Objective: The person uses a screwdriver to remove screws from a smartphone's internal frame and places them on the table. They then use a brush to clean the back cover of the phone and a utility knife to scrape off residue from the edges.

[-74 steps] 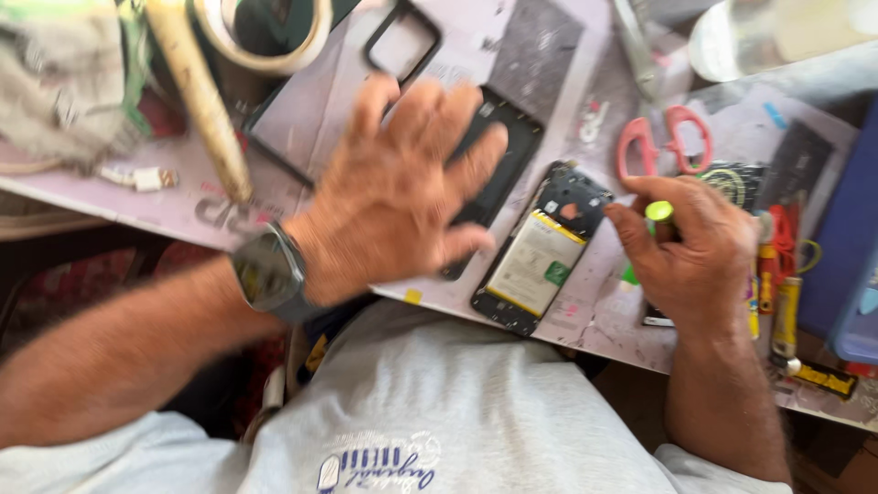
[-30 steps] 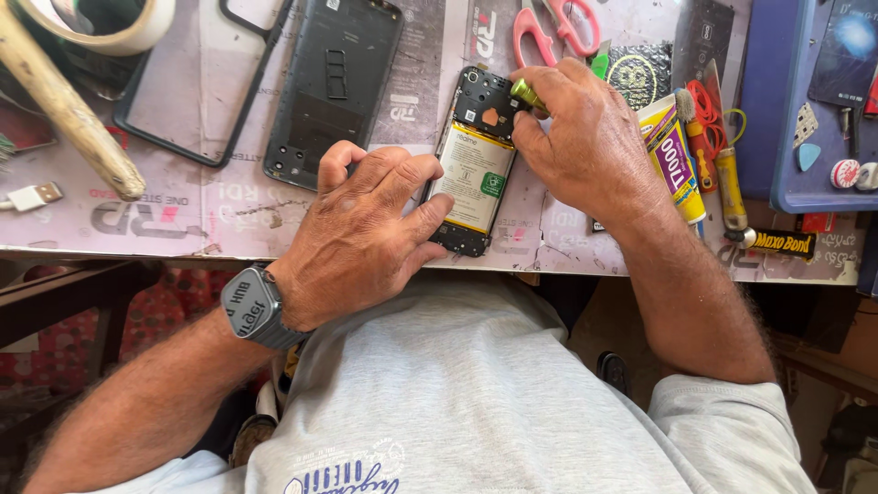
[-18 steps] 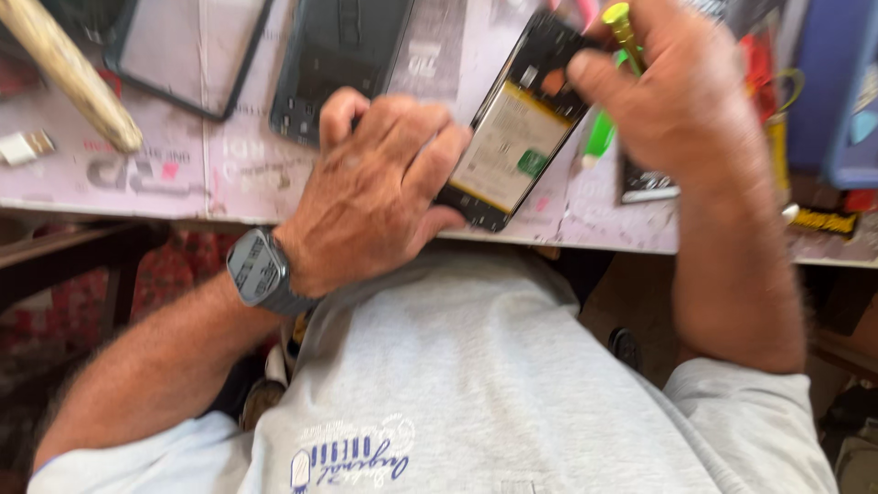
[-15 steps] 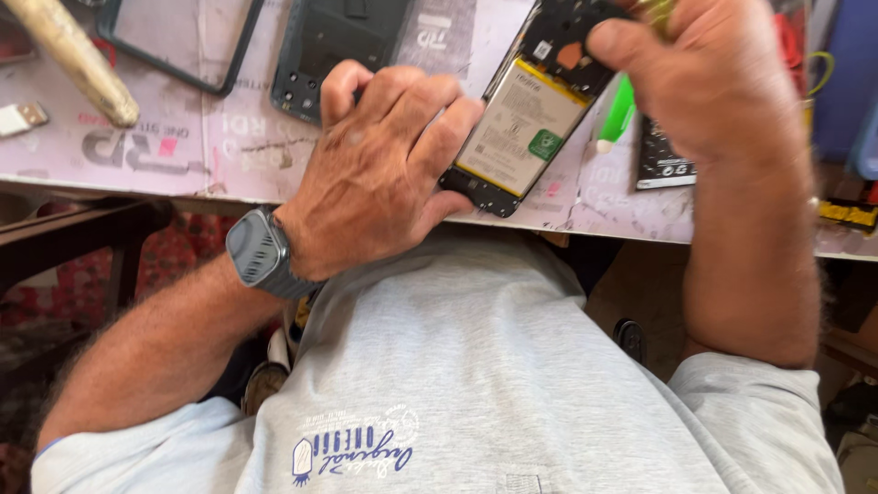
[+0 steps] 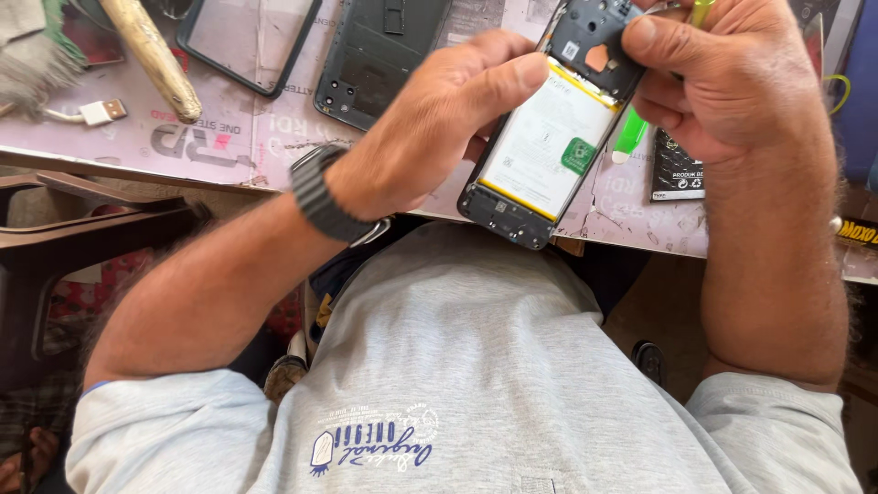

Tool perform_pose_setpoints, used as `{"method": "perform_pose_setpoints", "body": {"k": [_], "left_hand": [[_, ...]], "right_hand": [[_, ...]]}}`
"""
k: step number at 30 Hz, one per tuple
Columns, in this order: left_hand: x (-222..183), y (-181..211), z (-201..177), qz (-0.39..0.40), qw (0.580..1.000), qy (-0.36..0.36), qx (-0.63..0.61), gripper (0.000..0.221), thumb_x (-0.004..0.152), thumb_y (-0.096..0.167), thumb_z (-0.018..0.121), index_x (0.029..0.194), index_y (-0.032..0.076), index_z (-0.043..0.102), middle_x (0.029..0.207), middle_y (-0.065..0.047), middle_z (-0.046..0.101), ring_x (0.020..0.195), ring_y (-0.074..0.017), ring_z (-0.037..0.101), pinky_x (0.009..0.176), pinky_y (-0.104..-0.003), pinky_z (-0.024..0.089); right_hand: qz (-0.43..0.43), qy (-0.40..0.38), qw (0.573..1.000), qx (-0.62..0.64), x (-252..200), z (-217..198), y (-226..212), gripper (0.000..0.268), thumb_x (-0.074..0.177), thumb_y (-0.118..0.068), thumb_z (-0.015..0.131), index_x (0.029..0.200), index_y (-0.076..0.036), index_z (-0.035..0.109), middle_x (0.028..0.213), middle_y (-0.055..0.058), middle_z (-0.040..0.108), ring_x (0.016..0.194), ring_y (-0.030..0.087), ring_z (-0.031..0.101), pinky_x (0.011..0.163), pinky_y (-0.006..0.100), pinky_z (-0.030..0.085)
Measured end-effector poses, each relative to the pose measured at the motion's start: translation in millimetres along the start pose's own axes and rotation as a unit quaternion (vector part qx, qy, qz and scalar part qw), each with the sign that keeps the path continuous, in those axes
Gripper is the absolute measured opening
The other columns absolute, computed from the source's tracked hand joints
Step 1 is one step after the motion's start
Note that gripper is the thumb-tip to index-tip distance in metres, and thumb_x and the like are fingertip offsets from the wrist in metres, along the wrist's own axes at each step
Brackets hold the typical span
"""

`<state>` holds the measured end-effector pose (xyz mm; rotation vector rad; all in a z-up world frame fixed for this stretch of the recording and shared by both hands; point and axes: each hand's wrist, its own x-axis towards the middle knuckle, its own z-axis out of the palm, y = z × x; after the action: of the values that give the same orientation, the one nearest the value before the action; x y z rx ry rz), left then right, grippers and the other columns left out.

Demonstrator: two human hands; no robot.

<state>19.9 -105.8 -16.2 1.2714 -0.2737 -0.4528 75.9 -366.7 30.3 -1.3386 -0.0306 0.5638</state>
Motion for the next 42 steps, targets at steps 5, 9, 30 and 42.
{"method": "perform_pose_setpoints", "body": {"k": [5,9,30,42], "left_hand": [[7.6,-6.3,9.7,-0.080,0.954,-0.086,-0.275,0.052,0.108,0.031,0.056,0.138,-0.011,0.053,0.119,-0.020,0.071,0.098,-0.0224,0.073,0.085,-0.037,0.063],[4.4,-9.2,10.8,-0.068,0.941,-0.109,-0.314,0.049,0.106,0.025,0.055,0.139,-0.011,0.050,0.125,-0.024,0.069,0.102,-0.0294,0.074,0.088,-0.041,0.064],[19.9,-1.0,3.9,-0.039,0.967,-0.060,-0.243,0.047,0.095,0.015,0.063,0.136,-0.006,0.055,0.123,-0.023,0.069,0.102,-0.0292,0.073,0.086,-0.044,0.065],[0.1,3.0,0.8,-0.092,0.961,-0.059,-0.255,0.053,0.084,-0.001,0.057,0.136,-0.010,0.055,0.124,-0.025,0.069,0.105,-0.0310,0.074,0.094,-0.046,0.063]], "right_hand": [[0.000,0.022,1.000,0.002,4.4,14.7,5.1,0.004,0.098,-0.006,0.072,0.099,-0.004,0.069,0.080,0.008,0.070,0.048,0.005,0.043,0.043,0.021,0.029],[-0.085,-0.003,0.996,-0.020,3.1,26.9,0.3,0.009,0.105,-0.008,0.070,0.097,-0.005,0.067,0.072,0.001,0.059,0.050,0.007,0.047,0.044,0.024,0.033],[-0.210,0.182,0.745,-0.607,-44.0,33.4,22.0,0.028,0.092,-0.018,0.082,0.113,-0.004,0.071,0.087,0.008,0.072,0.073,0.021,0.066,0.067,0.034,0.052],[-0.047,-0.018,0.994,-0.096,2.3,13.3,18.6,0.038,0.093,-0.004,0.075,0.129,0.005,0.064,0.107,0.008,0.073,0.090,0.010,0.066,0.072,0.021,0.053]]}}
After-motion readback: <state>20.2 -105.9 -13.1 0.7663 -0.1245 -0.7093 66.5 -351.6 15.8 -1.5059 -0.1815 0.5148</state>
